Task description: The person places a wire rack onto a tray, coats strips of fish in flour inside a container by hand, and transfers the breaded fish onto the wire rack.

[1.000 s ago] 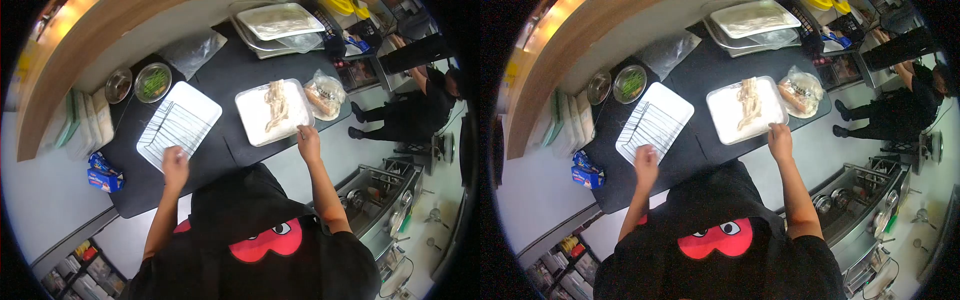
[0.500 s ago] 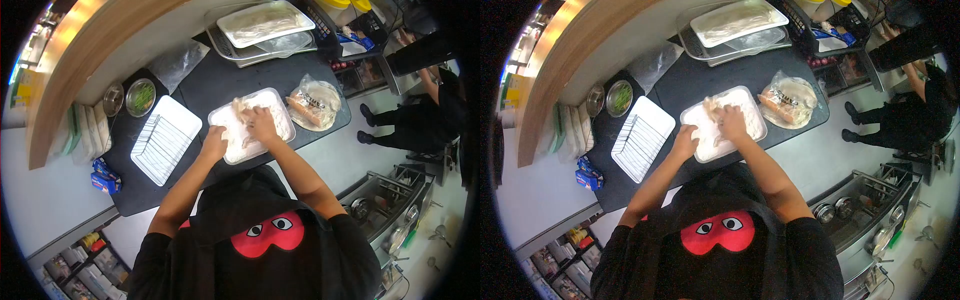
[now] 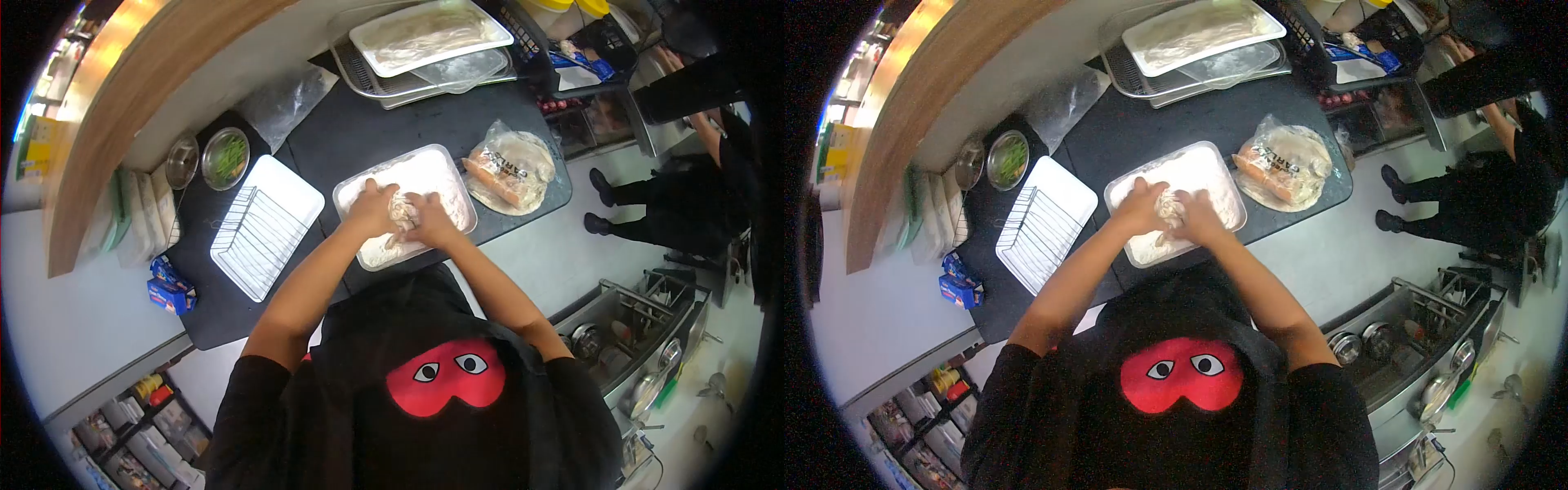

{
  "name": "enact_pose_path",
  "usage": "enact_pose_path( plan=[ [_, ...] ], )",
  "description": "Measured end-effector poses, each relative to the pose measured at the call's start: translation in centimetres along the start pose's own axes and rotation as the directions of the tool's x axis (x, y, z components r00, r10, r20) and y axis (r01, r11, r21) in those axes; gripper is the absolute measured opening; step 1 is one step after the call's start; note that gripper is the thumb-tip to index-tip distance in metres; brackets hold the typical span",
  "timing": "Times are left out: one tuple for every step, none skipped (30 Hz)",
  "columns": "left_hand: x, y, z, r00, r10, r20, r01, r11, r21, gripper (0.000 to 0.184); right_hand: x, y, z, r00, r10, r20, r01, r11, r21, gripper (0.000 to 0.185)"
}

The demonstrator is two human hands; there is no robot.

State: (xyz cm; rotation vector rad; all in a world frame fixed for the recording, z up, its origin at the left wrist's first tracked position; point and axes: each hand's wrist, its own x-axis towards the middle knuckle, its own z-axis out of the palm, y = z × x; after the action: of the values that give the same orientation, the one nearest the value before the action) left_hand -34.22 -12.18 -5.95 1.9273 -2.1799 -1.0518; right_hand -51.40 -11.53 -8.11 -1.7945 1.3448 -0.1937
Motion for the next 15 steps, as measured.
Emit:
enact_pose_path(
  plan=[
    [0.6, 0.0, 0.8, 1.000, -0.002, 0.011, 0.002, 1.000, 0.003, 0.062, 0.6, -0.1, 1.1, 0.999, -0.006, -0.038, 0.008, 0.999, 0.038, 0.068],
    [1.1, -0.3, 1.3, 1.000, -0.010, 0.012, 0.010, 0.999, -0.043, 0.060, 1.2, -0.1, 2.0, 0.997, -0.009, -0.078, 0.015, 0.997, 0.076, 0.065],
    [1.3, -0.2, 1.1, 1.000, -0.018, 0.013, 0.019, 0.996, -0.089, 0.058, 1.4, -0.3, 2.0, 0.993, -0.011, -0.118, 0.024, 0.993, 0.113, 0.061],
    [1.4, 0.0, 0.9, 1.000, -0.027, 0.014, 0.029, 0.990, -0.135, 0.056, 1.5, -0.1, 1.4, 0.989, -0.042, -0.142, 0.058, 0.992, 0.111, 0.058],
    [1.3, 0.0, 0.8, 0.999, -0.035, -0.019, 0.031, 0.981, -0.191, 0.053, 1.5, 0.2, 0.7, 0.984, -0.073, -0.164, 0.092, 0.990, 0.111, 0.055],
    [0.8, 0.3, 0.1, 0.996, 0.044, -0.082, -0.063, 0.967, -0.246, 0.053, 1.4, -0.1, -0.2, 0.977, -0.106, -0.183, 0.128, 0.985, 0.111, 0.052],
    [0.2, 0.2, -0.6, 0.982, 0.114, -0.149, -0.155, 0.943, -0.294, 0.052, 0.8, -1.0, -1.6, 0.964, -0.145, -0.224, 0.181, 0.972, 0.148, 0.050],
    [-0.4, 0.2, -1.4, 0.959, 0.178, -0.220, -0.245, 0.910, -0.335, 0.051, 0.0, -1.9, -3.0, 0.967, -0.173, -0.188, 0.205, 0.964, 0.169, 0.052],
    [-1.1, 0.5, -2.5, 0.978, 0.141, -0.153, -0.193, 0.888, -0.417, 0.049, -0.9, -3.2, -4.7, 0.967, -0.203, -0.153, 0.230, 0.955, 0.188, 0.053],
    [-1.4, -0.3, -2.7, 0.973, 0.181, -0.140, -0.221, 0.904, -0.365, 0.049, -1.4, -3.6, -5.6, 0.965, -0.235, -0.117, 0.255, 0.945, 0.206, 0.054],
    [-1.8, -1.3, -2.8, 0.967, 0.219, -0.127, -0.249, 0.917, -0.312, 0.050, -1.5, -2.8, -6.0, 0.957, -0.283, -0.057, 0.289, 0.939, 0.185, 0.057],
    [-2.0, -2.2, -2.8, 0.961, 0.255, -0.111, -0.276, 0.926, -0.259, 0.050, -1.6, -2.1, -6.3, 0.962, -0.269, -0.041, 0.271, 0.959, 0.082, 0.058],
    [-2.1, -2.9, -2.6, 0.971, 0.225, -0.077, -0.237, 0.949, -0.209, 0.052, -1.6, -1.5, -6.6, 0.967, -0.252, -0.025, 0.252, 0.968, -0.021, 0.060],
    [-2.1, -3.6, -2.4, 0.980, 0.194, -0.043, -0.199, 0.967, -0.157, 0.055, -1.4, -1.2, -6.5, 0.972, -0.235, -0.014, 0.231, 0.965, -0.125, 0.062],
    [-2.1, -4.0, -2.2, 0.987, 0.162, -0.010, -0.162, 0.981, -0.103, 0.057, -1.2, -1.0, -6.1, 0.998, -0.063, -0.019, 0.057, 0.970, -0.236, 0.075]
  ],
)
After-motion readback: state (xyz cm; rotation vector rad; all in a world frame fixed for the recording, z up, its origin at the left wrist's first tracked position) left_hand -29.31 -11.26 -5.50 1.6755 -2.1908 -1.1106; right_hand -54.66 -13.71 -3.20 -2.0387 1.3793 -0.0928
